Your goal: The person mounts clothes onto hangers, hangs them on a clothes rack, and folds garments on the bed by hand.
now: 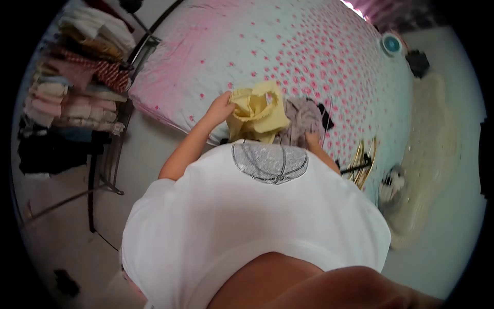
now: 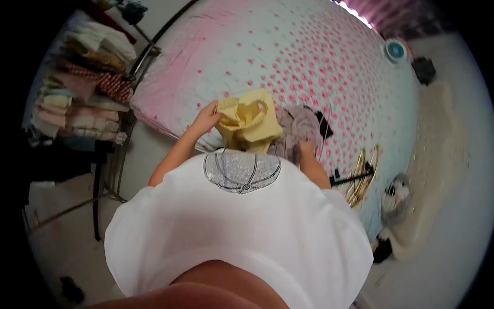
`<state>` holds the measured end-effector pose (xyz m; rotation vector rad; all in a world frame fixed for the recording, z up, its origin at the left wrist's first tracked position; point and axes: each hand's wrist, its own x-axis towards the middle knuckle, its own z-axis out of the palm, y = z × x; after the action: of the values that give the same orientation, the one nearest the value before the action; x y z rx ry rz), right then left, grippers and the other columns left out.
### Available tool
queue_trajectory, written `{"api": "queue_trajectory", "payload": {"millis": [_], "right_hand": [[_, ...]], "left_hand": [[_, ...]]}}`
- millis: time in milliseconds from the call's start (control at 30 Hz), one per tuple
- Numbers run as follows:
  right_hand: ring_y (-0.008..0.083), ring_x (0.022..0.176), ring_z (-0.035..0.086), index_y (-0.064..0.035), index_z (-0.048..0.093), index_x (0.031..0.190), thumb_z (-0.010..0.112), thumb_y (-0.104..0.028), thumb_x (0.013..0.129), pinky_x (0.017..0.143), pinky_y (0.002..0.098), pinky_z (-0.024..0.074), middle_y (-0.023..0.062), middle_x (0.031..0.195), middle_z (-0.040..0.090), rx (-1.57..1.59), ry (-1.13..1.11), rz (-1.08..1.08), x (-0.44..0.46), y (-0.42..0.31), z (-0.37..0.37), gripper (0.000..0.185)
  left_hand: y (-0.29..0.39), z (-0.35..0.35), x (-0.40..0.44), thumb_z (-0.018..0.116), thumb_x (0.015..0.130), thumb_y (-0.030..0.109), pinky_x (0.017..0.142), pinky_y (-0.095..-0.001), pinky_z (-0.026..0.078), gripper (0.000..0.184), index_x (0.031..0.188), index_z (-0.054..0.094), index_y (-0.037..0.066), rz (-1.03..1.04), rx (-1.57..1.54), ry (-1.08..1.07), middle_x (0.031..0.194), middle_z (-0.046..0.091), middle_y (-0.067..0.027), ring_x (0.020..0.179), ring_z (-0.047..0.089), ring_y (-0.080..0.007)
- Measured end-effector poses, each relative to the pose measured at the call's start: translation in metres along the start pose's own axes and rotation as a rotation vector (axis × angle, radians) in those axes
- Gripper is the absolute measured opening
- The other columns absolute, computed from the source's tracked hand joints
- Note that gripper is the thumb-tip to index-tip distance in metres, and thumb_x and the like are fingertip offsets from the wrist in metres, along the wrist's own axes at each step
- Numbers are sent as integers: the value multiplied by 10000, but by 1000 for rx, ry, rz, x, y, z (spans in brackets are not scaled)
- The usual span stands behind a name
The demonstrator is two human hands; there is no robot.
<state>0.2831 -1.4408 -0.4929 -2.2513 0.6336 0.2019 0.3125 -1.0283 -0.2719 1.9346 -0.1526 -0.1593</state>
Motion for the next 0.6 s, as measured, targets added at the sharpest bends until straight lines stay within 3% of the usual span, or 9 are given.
{"api": "queue_trajectory", "payload": {"millis": [33, 100, 167, 267, 367, 467, 567, 600], "right_hand": [[331, 923, 543, 77, 428, 1134, 615, -187, 617, 751, 399, 453, 240, 1061, 522, -73, -17, 40, -14, -26, -11, 611], [344, 902, 550, 80, 357, 1185, 612, -147, 611, 733, 408, 464, 230, 1089, 508, 31, 2, -83, 15, 12, 21, 668], [342, 921, 547, 73, 312, 1217, 607, -124, 613, 747, 399, 465, 224, 1103, 499, 172, -65, 34, 50, 54, 51, 701], [321, 895, 553, 70, 292, 1218, 587, -111, 616, 703, 400, 470, 221, 1084, 500, 18, 123, -21, 33, 17, 35, 695], [340, 851, 567, 66, 413, 1115, 586, -146, 623, 673, 413, 467, 233, 986, 546, 188, -7, 99, 51, 35, 36, 562], [381, 809, 573, 62, 516, 952, 582, -222, 672, 658, 432, 454, 254, 882, 577, -228, 81, -27, 32, -5, -15, 405], [426, 923, 531, 71, 445, 1065, 549, -274, 733, 796, 446, 419, 292, 1002, 535, -240, 181, 149, 20, -12, -40, 489], [422, 910, 537, 64, 468, 1039, 532, -290, 755, 789, 451, 421, 282, 985, 545, -272, 146, 164, 16, -7, -48, 458]], "left_hand": [[3, 0, -6, 508, 747, 54, 714, -261, 412, 217, 953, 488, -12, 7, -7, 29, 850, 543, -73, 795, 497, -128], [8, -3, -15, 513, 748, 61, 703, -260, 415, 210, 944, 492, -10, -53, 40, 69, 838, 543, -71, 782, 498, -126], [13, -3, -23, 519, 748, 68, 691, -261, 418, 203, 934, 495, -9, -124, 32, 81, 825, 541, -70, 768, 499, -124], [6, 4, -29, 535, 747, 84, 676, -262, 421, 187, 907, 498, -7, -181, 5, 74, 801, 540, -67, 749, 500, -122], [2, 11, -26, 554, 727, 112, 662, -314, 427, 214, 889, 491, -13, -148, 97, 75, 779, 547, -144, 714, 535, -229], [7, 20, -17, 566, 723, 116, 661, -315, 426, 213, 878, 492, -9, -151, 56, 36, 768, 545, -137, 708, 533, -226], [4, 31, -6, 567, 723, 115, 659, -314, 427, 211, 878, 497, -8, -89, 11, 10, 766, 549, -133, 704, 537, -225], [9, 33, -5, 568, 723, 115, 657, -313, 426, 211, 880, 499, -7, -96, 12, -18, 764, 550, -131, 701, 537, -221]]}}
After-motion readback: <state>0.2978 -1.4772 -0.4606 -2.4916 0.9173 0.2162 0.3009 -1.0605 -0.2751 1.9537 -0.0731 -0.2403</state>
